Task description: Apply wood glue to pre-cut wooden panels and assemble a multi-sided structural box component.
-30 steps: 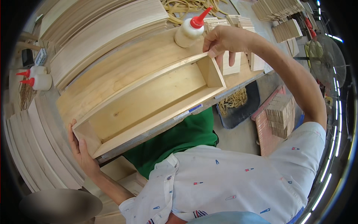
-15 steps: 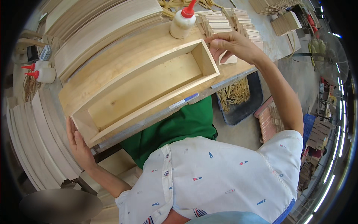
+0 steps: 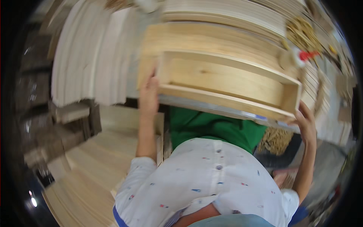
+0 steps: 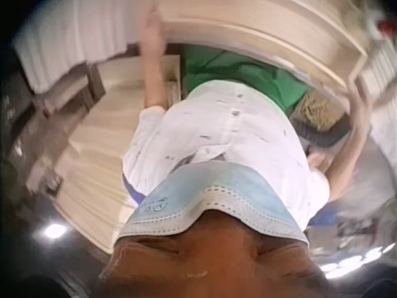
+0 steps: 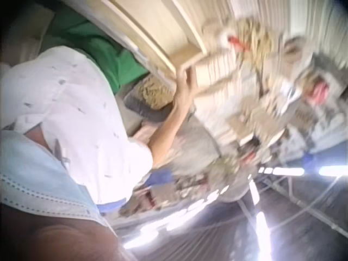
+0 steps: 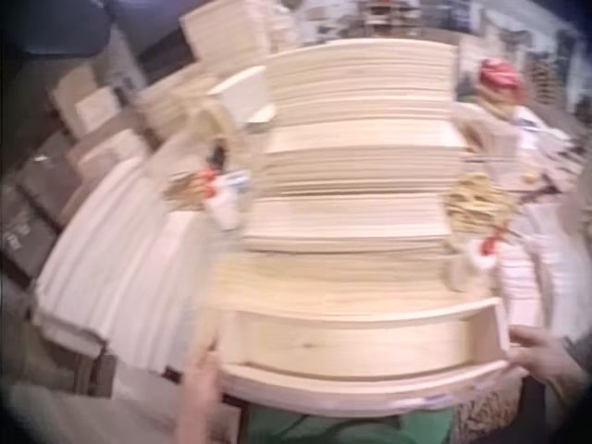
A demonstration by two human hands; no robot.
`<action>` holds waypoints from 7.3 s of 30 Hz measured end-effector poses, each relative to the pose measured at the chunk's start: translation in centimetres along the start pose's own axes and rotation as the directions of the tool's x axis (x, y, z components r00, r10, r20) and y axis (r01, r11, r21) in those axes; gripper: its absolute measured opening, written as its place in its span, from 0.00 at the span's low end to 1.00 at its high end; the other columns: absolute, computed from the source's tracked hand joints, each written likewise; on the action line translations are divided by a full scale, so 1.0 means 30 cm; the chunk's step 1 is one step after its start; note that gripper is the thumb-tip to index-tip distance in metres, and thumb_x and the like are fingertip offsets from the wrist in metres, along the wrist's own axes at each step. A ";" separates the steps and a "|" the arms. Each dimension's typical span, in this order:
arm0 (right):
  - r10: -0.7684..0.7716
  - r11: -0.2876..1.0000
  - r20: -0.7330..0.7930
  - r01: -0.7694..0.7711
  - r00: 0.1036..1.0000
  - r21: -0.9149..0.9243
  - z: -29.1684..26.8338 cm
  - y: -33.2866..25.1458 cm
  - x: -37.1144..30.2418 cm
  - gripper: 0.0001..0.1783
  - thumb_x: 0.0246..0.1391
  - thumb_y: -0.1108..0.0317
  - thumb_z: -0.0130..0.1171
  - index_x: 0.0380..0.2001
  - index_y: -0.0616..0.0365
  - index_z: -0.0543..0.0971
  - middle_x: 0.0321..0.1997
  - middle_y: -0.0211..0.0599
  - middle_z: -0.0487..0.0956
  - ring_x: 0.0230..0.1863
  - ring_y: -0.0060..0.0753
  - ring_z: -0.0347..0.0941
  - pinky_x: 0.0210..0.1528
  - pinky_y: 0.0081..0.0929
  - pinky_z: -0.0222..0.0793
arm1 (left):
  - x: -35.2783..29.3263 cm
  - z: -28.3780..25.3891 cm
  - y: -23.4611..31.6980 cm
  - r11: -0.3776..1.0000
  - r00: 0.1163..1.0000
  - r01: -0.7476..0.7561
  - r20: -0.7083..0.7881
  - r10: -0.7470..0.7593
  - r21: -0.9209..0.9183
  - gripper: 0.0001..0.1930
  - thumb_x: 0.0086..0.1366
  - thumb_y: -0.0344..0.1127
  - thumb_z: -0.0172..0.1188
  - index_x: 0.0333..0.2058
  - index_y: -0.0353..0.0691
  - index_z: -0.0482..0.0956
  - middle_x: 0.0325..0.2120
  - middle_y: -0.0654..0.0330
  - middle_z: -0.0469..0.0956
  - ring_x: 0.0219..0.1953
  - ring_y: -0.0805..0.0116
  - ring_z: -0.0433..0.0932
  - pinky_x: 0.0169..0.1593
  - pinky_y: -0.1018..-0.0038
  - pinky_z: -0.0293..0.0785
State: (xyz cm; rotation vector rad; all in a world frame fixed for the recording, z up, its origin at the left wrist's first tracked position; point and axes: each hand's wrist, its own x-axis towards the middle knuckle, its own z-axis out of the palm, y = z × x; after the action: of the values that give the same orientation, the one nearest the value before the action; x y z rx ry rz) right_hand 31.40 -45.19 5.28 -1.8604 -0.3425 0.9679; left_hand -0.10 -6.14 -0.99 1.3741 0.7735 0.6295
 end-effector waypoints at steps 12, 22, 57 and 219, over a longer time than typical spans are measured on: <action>-0.009 1.000 0.050 0.010 0.999 -0.026 0.022 -0.025 0.031 0.35 0.56 0.57 0.60 0.61 0.66 0.64 0.49 0.40 0.77 0.40 0.31 0.79 0.34 0.22 0.77 | -0.010 -0.044 0.035 0.982 0.986 -0.115 0.105 0.131 -0.147 0.25 0.69 0.40 0.52 0.59 0.30 0.65 0.57 0.53 0.69 0.59 0.65 0.67 0.63 0.70 0.58; 0.014 0.998 -0.013 -0.015 1.000 -0.068 -0.003 -0.047 -0.008 0.34 0.57 0.61 0.58 0.62 0.65 0.62 0.48 0.40 0.75 0.43 0.32 0.76 0.36 0.23 0.76 | -0.033 0.015 0.099 0.982 0.992 -0.126 0.018 0.125 0.142 0.22 0.65 0.34 0.57 0.56 0.33 0.69 0.52 0.55 0.74 0.54 0.64 0.71 0.59 0.72 0.63; -0.625 0.433 -0.002 0.345 0.780 -0.833 0.151 -0.300 0.127 0.19 0.57 0.63 0.57 0.50 0.58 0.76 0.32 0.46 0.79 0.36 0.43 0.77 0.39 0.33 0.71 | -0.198 1.011 0.083 0.264 0.614 -0.789 0.732 0.295 0.555 0.16 0.50 0.49 0.61 0.28 0.41 0.80 0.30 0.57 0.76 0.39 0.60 0.72 0.42 0.65 0.68; -0.457 0.632 -0.037 0.295 0.889 -0.716 0.377 0.077 0.006 0.50 0.37 0.71 0.70 0.65 0.61 0.57 0.70 0.49 0.54 0.70 0.52 0.48 0.69 0.40 0.48 | 0.004 -0.036 0.060 0.526 0.939 -0.304 0.343 0.024 0.794 0.53 0.39 0.34 0.74 0.65 0.37 0.55 0.67 0.47 0.50 0.68 0.51 0.50 0.68 0.63 0.47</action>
State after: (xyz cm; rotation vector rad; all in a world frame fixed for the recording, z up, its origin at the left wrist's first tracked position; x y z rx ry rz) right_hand 22.69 -39.04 0.85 -2.4013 -1.0431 0.3258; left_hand -0.78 -5.19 0.74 2.4170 0.7231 0.1337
